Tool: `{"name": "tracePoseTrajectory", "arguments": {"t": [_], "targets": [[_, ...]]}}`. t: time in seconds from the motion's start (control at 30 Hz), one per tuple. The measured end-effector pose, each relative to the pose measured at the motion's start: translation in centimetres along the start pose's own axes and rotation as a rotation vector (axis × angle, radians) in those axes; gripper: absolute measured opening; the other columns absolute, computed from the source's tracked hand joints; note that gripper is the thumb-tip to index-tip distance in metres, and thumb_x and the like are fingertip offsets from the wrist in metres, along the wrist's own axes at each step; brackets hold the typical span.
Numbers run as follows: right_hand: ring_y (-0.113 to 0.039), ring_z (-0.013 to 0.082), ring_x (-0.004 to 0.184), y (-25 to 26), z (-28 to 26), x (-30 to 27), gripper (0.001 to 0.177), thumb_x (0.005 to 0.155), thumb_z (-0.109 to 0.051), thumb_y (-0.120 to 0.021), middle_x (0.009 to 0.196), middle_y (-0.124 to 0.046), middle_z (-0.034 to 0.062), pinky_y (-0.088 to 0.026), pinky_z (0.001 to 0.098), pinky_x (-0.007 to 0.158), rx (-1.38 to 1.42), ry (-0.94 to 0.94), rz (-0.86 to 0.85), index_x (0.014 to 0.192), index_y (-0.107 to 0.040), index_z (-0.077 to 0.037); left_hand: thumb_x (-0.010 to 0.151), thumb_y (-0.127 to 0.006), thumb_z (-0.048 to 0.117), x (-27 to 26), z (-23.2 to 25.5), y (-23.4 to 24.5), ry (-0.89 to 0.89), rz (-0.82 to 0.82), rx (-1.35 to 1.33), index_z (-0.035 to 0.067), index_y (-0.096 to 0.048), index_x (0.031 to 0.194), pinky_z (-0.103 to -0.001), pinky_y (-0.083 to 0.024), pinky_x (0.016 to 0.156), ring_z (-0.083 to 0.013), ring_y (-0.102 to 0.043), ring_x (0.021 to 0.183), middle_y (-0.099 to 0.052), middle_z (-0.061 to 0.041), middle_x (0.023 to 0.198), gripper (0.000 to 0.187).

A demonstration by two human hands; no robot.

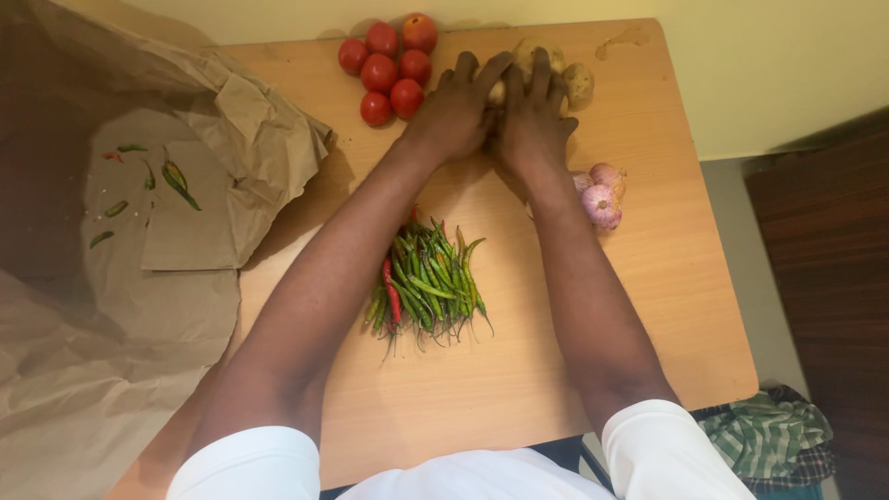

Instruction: The person picks up green and red chilies, tomatoes, onions, and potatoes by hand from a table and places them one by one into a brown paper bag.

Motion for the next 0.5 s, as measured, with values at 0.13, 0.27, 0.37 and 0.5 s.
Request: {"name": "tracePoseTrajectory", "arguments": {"t": [0.13, 0.27, 0.37, 0.5], "targets": [[-0.025, 0.0536, 0.145, 1.4, -1.3, -1.3, 0.077, 0.087, -0.016, -0.075, 0.161, -0.017, 0.0250, -0.042, 0.0786, 0.092, 0.055, -0.015, -0.022, 0.154, -0.040, -0.014, 0.093, -0.071, 0.022, -0.2, -1.0, -0.9, 0.017, -0.047, 0.062, 0.019, -0.035, 0.151, -0.059, -0.052, 0.087, -0.0558, -0.056, 0.107, -0.044, -0.028, 0.136, 0.068], [-0.026, 0.0540, 0.143, 2.6, -1.5, -1.8, 0.071, 0.082, -0.019, -0.083, 0.157, -0.022, 0.0233, -0.042, 0.0744, 0.097, 0.103, -0.013, -0.028, 0.144, -0.049, -0.018, 0.092, -0.069, 0.019, -0.7, -1.8, -1.1, 0.072, -0.088, 0.084, 0.017, -0.036, 0.150, -0.058, -0.052, 0.087, -0.0565, -0.057, 0.104, -0.046, -0.031, 0.133, 0.067], [-0.029, 0.0541, 0.143, 2.7, -1.1, -1.9, 0.061, 0.079, -0.018, -0.084, 0.157, -0.025, 0.0229, -0.047, 0.0665, 0.101, 0.174, -0.002, -0.048, 0.133, -0.056, -0.019, 0.091, -0.068, 0.015, -1.3, -1.5, -1.1, 0.111, -0.117, 0.082, 0.017, -0.036, 0.151, -0.057, -0.053, 0.087, -0.0562, -0.059, 0.102, -0.048, -0.032, 0.131, 0.068], [-0.027, 0.0575, 0.141, 2.4, -1.0, -1.5, 0.060, 0.074, -0.020, -0.087, 0.156, -0.022, 0.0257, -0.047, 0.0651, 0.099, 0.174, 0.020, -0.093, 0.127, -0.059, -0.017, 0.086, -0.069, 0.014, -1.9, 0.1, -0.2, 0.131, -0.121, 0.053, 0.022, -0.043, 0.144, -0.056, -0.052, 0.088, -0.0552, -0.058, 0.105, -0.050, -0.031, 0.127, 0.063]]}}
Point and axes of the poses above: each hand's wrist, its own x-axis towards the middle knuckle, its own y-axis out of the back of the hand, z = x × y, the point moved 7 cm from there along x, towards the middle knuckle
